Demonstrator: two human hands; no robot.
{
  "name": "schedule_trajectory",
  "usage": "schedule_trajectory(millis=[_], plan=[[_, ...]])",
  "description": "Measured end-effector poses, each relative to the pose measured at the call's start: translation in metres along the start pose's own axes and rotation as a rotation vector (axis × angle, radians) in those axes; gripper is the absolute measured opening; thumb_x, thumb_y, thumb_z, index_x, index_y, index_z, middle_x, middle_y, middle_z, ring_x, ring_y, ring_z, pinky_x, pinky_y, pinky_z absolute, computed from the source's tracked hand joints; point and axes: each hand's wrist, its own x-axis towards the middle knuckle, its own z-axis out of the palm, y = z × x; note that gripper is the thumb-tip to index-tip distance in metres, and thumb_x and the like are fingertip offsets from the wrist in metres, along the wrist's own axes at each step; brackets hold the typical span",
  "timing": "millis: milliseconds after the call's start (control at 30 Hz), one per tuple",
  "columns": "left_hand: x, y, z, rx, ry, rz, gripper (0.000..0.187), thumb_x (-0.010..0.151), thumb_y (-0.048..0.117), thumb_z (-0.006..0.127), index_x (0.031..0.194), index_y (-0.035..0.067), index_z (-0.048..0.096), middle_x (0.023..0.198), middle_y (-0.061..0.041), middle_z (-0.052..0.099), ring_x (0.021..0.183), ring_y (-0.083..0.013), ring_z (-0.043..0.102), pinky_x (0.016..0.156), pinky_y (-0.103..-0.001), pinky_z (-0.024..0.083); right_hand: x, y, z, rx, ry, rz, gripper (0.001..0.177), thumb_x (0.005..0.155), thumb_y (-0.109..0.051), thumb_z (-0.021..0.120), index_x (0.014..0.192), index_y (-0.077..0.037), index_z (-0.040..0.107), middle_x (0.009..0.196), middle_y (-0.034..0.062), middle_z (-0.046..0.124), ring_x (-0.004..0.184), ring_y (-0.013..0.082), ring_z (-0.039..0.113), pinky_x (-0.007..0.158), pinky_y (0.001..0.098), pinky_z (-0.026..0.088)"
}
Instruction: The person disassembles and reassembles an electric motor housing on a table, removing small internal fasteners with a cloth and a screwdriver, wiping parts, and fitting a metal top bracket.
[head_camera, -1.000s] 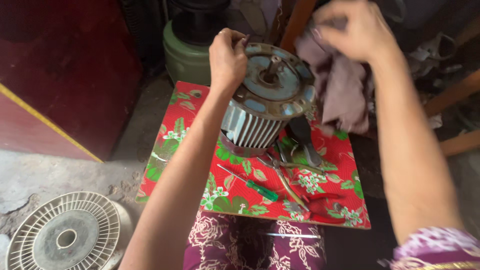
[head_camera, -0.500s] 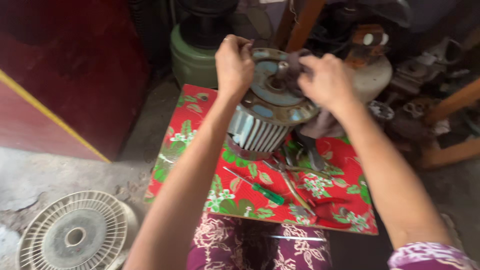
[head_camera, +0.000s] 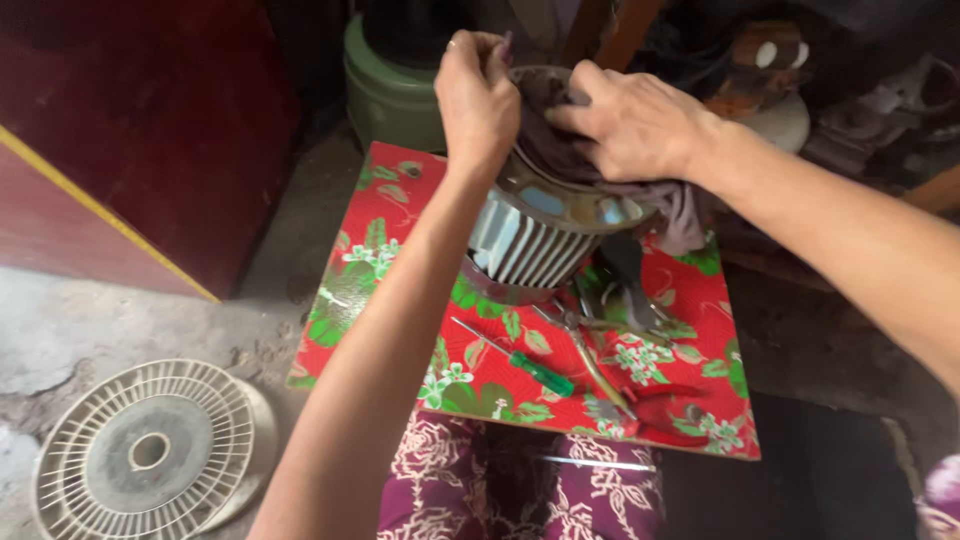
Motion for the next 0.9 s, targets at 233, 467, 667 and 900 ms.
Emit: schedule_trajectory(millis=[233, 467, 667, 900], plan=[[0.003, -0.001, -0.002, 0.006, -0.058, -0.086, 0.006, 0.093, 0.005, 0.065, 0.094, -0.001, 0.064, 0.086, -0.015, 0.072, 0.078, -0.0281, 0.071, 0.075, -0.038, 0.055, 0.012, -0.024, 0.035, -0.237, 0.177, 0.257, 0.024, 0.084, -0.018, 0.071, 0.103, -0.004, 0.074, 0.085, 0.0289, 0.066, 0.073, 0.0416, 0.07, 0.065, 0.0489, 0.057], [0.001, -0.003, -0.003, 0.039, -0.033, -0.056, 0.007, 0.093, 0.005, 0.066, 0.093, -0.001, 0.064, 0.088, -0.017, 0.071, 0.081, -0.0315, 0.069, 0.076, -0.04, 0.053, 0.046, -0.031, 0.027, -0.148, 0.032, 0.728, 0.016, 0.074, -0.009, 0.067, 0.084, 0.0, 0.076, 0.081, 0.0262, 0.071, 0.081, 0.0425, 0.073, 0.068, 0.0482, 0.06], [0.003, 0.002, -0.001, 0.02, -0.014, -0.139, 0.009, 0.093, 0.007, 0.067, 0.091, -0.001, 0.064, 0.084, -0.018, 0.07, 0.078, -0.0322, 0.07, 0.075, -0.04, 0.054, -0.025, -0.026, 0.004, 0.015, 0.173, 0.334, 0.049, 0.085, -0.017, 0.069, 0.134, -0.021, 0.065, 0.093, 0.0229, 0.065, 0.076, 0.045, 0.067, 0.067, 0.053, 0.055], [0.005, 0.001, 0.001, 0.008, -0.015, -0.151, 0.009, 0.094, 0.007, 0.064, 0.093, -0.002, 0.063, 0.085, -0.017, 0.071, 0.078, -0.0289, 0.069, 0.076, -0.039, 0.054, 0.001, -0.014, -0.07, -0.452, 0.216, -0.222, 0.058, 0.074, -0.016, 0.066, 0.132, -0.021, 0.064, 0.098, 0.016, 0.063, 0.088, 0.0368, 0.064, 0.072, 0.0482, 0.055]])
